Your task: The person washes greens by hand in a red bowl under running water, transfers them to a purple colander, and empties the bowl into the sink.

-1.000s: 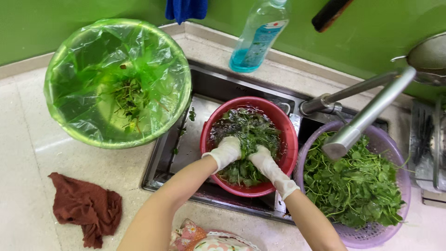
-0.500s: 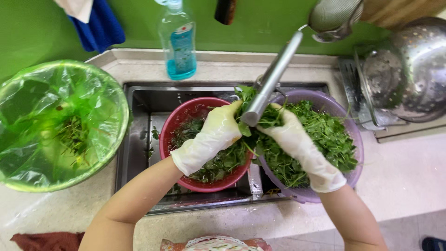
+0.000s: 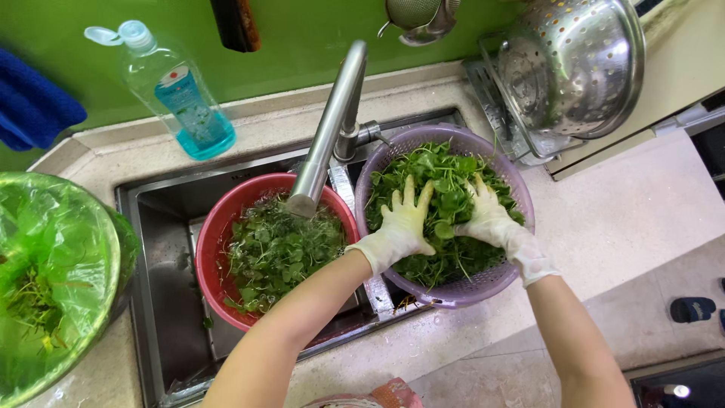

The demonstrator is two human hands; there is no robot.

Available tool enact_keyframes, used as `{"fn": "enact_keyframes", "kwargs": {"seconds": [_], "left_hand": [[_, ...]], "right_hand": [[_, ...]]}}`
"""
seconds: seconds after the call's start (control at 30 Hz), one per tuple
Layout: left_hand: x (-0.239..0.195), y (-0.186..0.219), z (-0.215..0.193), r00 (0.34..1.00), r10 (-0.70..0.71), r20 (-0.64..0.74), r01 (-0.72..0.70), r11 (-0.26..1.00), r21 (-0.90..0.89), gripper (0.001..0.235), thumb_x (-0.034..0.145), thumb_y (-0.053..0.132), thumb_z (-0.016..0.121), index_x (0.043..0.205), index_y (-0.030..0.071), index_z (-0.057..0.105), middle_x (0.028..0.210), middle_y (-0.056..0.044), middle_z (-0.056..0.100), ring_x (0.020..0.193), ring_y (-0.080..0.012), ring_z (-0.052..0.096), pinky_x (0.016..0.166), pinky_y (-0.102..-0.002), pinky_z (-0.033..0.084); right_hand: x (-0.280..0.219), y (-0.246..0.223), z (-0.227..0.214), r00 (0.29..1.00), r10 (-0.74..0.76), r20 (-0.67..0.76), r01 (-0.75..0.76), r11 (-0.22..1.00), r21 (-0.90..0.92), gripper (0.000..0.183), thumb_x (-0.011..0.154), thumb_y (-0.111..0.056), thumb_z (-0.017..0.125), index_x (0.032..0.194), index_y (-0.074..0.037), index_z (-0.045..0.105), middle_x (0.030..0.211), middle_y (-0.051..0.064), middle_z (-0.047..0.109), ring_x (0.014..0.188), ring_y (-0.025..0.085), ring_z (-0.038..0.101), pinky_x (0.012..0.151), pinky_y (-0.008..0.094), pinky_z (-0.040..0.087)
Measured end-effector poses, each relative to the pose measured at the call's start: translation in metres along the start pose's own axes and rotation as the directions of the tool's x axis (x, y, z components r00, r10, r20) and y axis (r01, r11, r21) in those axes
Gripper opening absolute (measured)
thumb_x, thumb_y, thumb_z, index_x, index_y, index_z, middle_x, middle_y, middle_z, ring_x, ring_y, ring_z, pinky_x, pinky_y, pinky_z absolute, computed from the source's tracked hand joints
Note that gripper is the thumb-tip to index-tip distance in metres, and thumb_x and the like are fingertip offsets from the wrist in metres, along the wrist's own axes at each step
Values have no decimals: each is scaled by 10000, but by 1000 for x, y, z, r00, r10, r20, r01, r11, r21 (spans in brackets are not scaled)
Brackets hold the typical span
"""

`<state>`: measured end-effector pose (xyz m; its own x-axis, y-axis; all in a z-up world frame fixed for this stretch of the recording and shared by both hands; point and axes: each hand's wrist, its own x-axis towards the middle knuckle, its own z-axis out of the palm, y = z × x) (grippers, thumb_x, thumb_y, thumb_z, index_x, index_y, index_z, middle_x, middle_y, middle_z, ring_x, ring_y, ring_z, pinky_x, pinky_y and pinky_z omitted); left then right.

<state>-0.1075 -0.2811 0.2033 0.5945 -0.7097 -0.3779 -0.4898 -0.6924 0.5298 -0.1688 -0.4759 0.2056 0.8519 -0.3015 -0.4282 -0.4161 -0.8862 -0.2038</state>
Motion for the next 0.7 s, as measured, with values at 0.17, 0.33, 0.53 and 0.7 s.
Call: {"fn": "enact_keyframes", "kwargs": {"seconds": [0.17, 0.33, 0.53, 0.7], "left_hand": [[0, -5, -12, 987, -34, 154, 16, 993, 113, 1500, 600, 464, 987, 1642, 235, -67, 1682, -254, -70, 1535, -496, 141, 1164, -632, 312], [6, -34, -20, 999, -32, 15, 32, 999, 11, 1104, 687, 360, 923, 1543, 126, 267, 1514, -248, 348, 1298, -396, 538, 1041, -444, 500], [5, -63, 4, 923, 82, -376, -89, 996, -1, 497, 874, 215, 755, 1328, 75, 610, 1214, -180, 653, 1089, -361, 675, 927, -440, 552], [-28, -97, -14, 895, 104, -434, -163, 981, -102, 517, 857, 226, 756, 1323, 58, 607, 1216, -183, 655, 1036, -358, 680, 894, -430, 547]], "right_hand": [[-3, 11, -22, 997, -5, 79, 5, 1000, 4, 1421, 571, -398, 971, 1633, -180, 52, 1706, 156, -15, 1566, 369, 105, 1259, 478, 185], [-57, -32, -63, 974, -211, -82, 218, 972, 86, 1345, 564, -423, 942, 1616, -157, 147, 1674, 216, 56, 1549, 406, 136, 1256, 498, 213], [-42, -101, -2, 985, -170, 30, 169, 919, -355, 1032, 796, -603, 813, 1593, -344, 210, 1675, 201, 23, 1525, 501, 69, 1194, 702, 130], [35, -35, 11, 991, -20, -132, 6, 994, -107, 942, 783, -738, 682, 1577, -378, 323, 1716, 107, 39, 1558, 445, 43, 1205, 695, 121]]}}
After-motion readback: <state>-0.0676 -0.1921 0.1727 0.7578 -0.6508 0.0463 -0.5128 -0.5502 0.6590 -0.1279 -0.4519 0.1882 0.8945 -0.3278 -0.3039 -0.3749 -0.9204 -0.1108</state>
